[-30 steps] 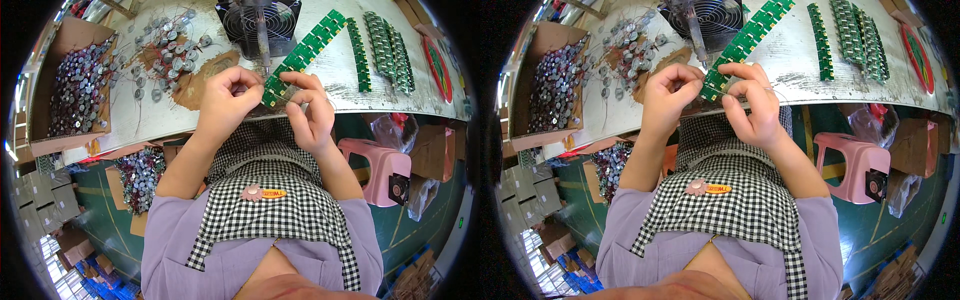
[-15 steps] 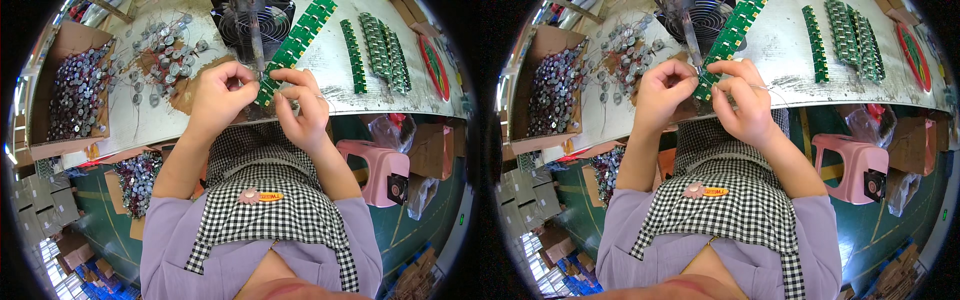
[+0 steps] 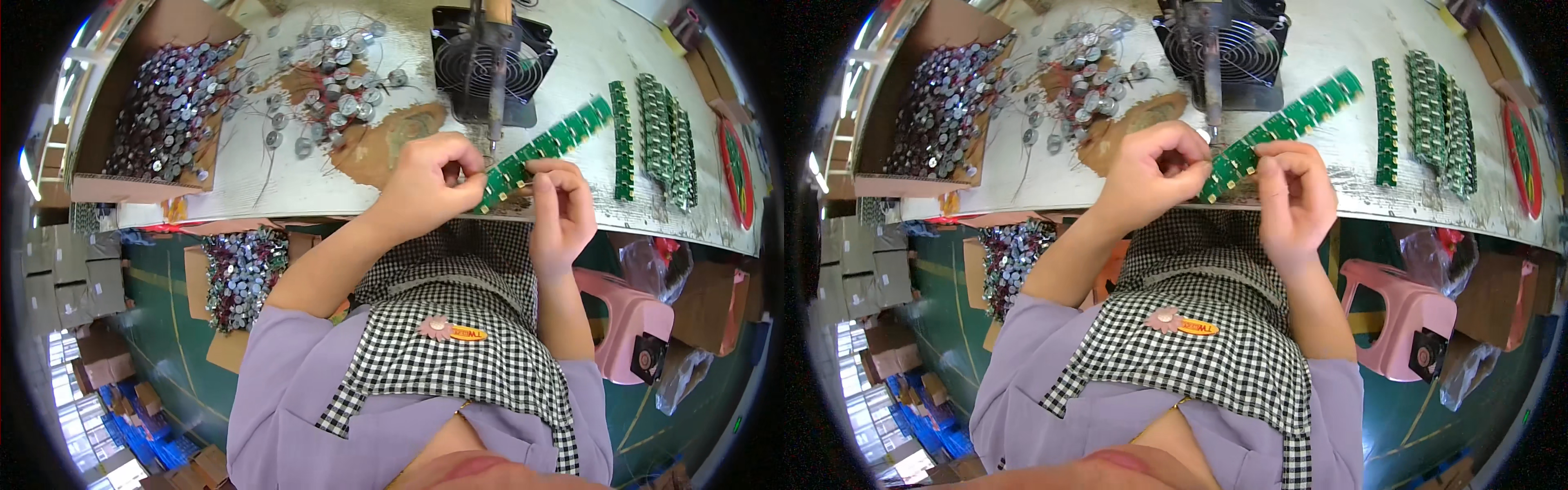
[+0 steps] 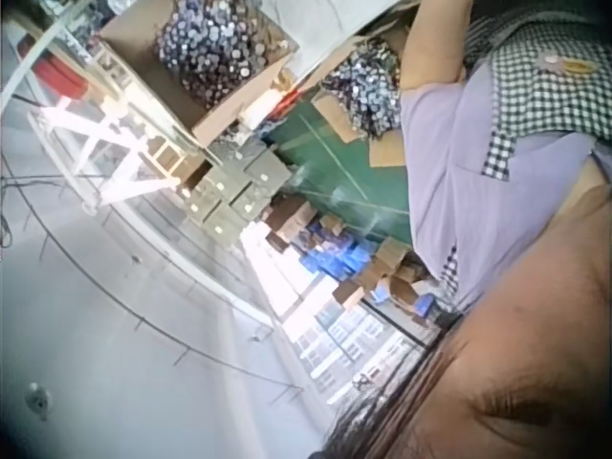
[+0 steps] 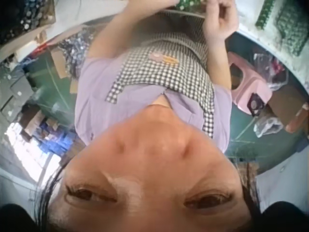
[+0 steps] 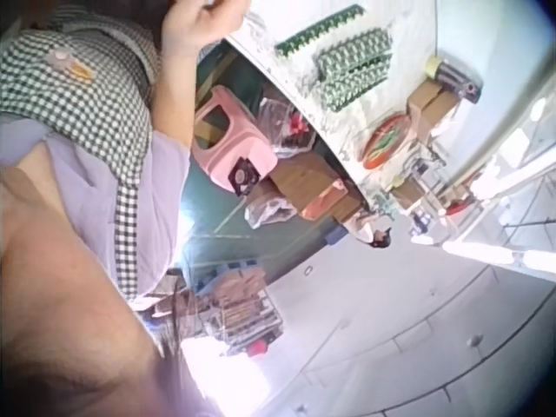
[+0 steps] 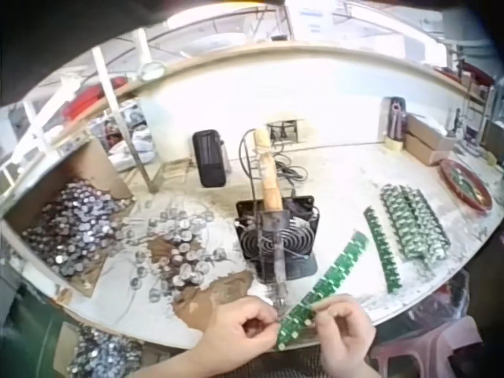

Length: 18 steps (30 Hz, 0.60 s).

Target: The person attaches circular electronic components with wires to circuit board strips by hand and places the assembled boards into a cardboard box.

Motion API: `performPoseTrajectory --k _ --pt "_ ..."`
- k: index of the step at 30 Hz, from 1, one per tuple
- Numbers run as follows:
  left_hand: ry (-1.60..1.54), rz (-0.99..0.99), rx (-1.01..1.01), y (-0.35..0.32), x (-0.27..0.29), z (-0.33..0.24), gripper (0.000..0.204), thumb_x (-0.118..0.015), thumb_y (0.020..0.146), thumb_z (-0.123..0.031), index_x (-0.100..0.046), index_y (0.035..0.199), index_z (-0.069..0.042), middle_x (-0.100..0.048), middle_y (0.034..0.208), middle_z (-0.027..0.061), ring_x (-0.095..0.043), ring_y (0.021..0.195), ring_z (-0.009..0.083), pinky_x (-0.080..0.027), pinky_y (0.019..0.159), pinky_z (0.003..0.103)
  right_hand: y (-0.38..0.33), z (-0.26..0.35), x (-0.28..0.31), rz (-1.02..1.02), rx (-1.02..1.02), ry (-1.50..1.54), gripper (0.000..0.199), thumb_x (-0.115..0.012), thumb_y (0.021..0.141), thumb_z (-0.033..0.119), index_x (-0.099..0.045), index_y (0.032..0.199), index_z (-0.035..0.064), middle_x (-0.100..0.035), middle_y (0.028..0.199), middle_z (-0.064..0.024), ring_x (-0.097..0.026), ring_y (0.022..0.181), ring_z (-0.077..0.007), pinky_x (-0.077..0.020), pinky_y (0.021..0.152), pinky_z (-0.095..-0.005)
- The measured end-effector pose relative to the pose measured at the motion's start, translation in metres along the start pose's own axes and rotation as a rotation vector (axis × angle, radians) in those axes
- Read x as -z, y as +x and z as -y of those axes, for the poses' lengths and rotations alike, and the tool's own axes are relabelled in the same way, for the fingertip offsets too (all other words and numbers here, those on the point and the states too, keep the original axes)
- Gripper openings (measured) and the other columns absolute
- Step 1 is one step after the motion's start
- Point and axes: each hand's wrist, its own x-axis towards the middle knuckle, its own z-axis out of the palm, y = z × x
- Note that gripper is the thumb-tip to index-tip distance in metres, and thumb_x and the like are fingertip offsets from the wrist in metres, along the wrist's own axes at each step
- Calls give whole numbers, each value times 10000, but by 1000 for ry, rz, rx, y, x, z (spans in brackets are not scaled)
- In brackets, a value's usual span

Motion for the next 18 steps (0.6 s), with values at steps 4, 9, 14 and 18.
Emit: performPoseTrajectory --k 4,9,14,18 --pt "432 -605 -520 21 41 -1 294 -778 709 -122 -688 982 -62 -636 917 63 -610 765 182 -498 679 294 0 -6 2 -45 -98 19 56 -556 931 -10 -569 883 -36 -647 955 -120 -593 722 -81 -475 660 -191" --pt "757 -805 -198 32 126 6 272 -760 737 -215 -724 960 -64 -644 791 84 -625 748 225 -491 667 324 -4 -10 3 -22 -135 47 58 -554 929 -17 -575 881 -42 -644 968 -135 -602 733 -97 -503 677 -210" --pt "1003 -640 -10 92 160 28 301 -722 739 -365 -757 878 -100 -686 788 101 -651 752 263 -484 704 420 -4 -11 2 -8 -120 5 44 -565 910 -43 -572 867 -40 -641 958 -117 -590 704 -75 -485 650 -191" --pt "1104 -474 94 132 161 58 245 -713 720 -354 -773 857 -160 -712 878 96 -662 822 304 -471 786 485 -5 -15 2 -7 -104 8 49 -569 902 -52 -570 854 -37 -639 962 -112 -565 693 -62 -463 620 -182"
